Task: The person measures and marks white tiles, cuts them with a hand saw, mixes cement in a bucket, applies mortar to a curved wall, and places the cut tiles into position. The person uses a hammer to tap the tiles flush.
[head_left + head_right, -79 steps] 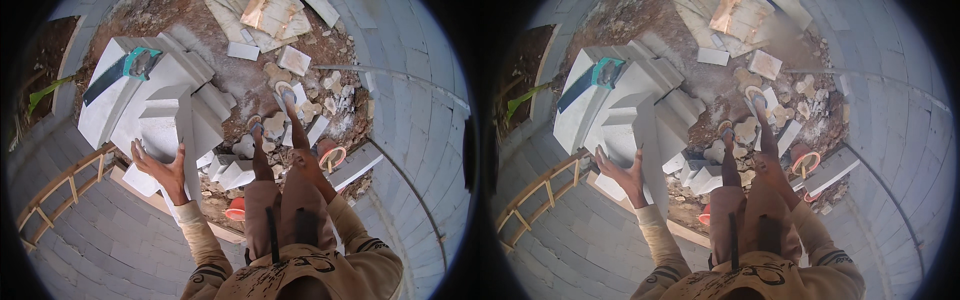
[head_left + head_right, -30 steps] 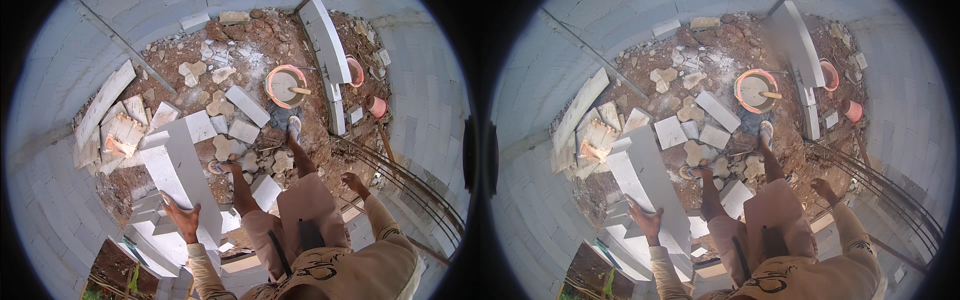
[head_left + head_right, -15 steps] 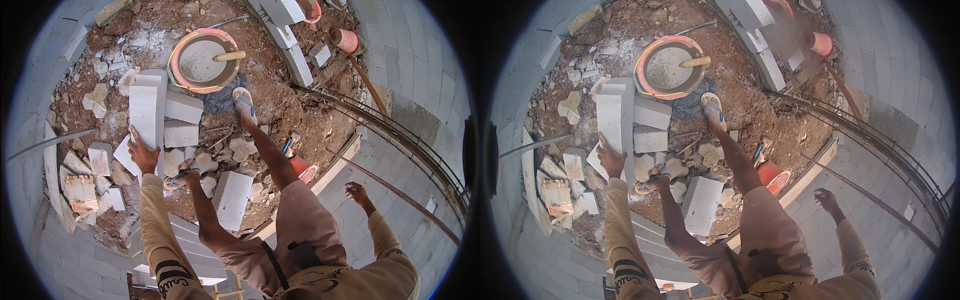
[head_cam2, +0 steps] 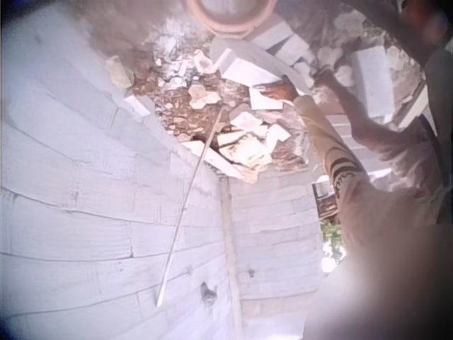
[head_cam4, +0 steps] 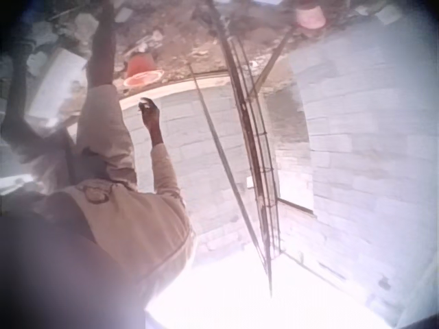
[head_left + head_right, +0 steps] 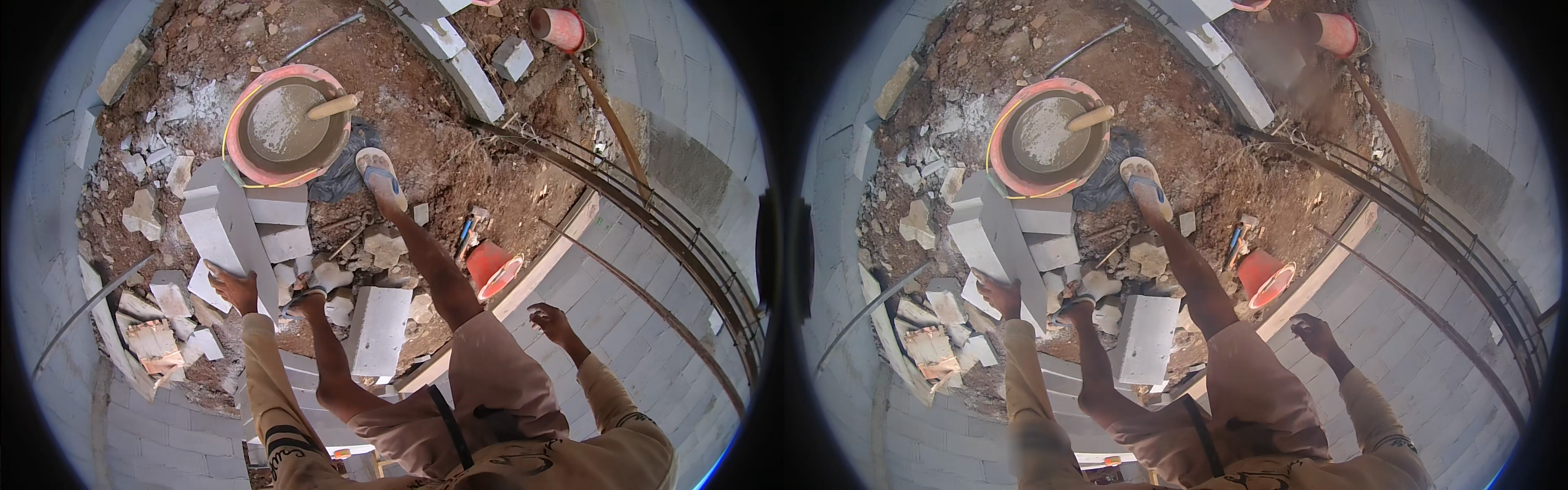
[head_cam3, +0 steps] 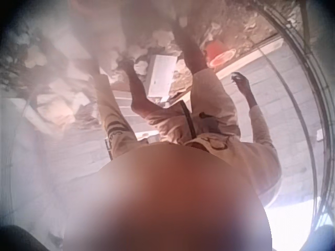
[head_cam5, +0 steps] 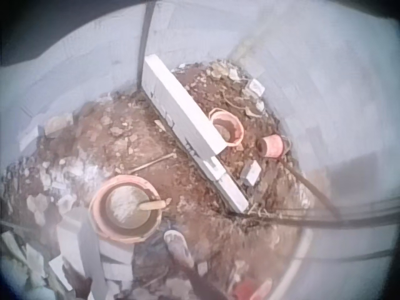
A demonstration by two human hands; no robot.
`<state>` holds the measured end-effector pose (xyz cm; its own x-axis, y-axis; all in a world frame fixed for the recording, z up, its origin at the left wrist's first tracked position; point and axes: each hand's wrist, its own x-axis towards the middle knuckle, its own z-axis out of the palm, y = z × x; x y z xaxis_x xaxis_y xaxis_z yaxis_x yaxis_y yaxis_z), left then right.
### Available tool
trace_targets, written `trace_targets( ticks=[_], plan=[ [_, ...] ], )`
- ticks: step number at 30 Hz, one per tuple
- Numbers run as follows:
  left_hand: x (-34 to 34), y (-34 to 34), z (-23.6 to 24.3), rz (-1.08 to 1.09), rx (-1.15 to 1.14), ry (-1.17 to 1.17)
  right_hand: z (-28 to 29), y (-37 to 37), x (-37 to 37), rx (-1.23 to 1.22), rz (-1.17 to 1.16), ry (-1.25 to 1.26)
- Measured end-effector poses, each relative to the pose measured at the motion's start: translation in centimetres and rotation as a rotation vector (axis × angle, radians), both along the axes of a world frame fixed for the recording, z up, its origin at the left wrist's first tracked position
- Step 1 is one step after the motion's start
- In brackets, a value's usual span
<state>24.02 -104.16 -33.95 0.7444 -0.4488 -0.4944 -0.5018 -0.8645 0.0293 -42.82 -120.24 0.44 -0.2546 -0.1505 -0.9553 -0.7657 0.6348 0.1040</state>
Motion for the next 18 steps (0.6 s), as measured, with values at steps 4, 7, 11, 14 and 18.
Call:
trace_targets(
  ticks=[4,7,11,14,18],
  plan=[
    [0.0,-0.7,0.4,0.021,-0.013,0.057,0.3,-7.6,9.5,-0.409,0.029,-0.174],
    [0.2,-1.2,1.0,-0.049,0.029,0.038,4.3,-14.0,17.9,-0.642,-0.326,-0.452],
    [0.4,-2.7,2.8,-0.065,0.077,0.064,12.2,-21.3,27.3,-1.258,-0.413,-0.812],
    [0.1,-4.7,4.6,-0.05,0.087,0.054,15.6,-24.0,29.9,-1.433,-0.824,-0.468],
    [-0.2,-8.6,6.3,-0.06,0.13,-0.01,12.3,-23.3,26.6,-1.327,-0.353,-0.815]
  ],
)
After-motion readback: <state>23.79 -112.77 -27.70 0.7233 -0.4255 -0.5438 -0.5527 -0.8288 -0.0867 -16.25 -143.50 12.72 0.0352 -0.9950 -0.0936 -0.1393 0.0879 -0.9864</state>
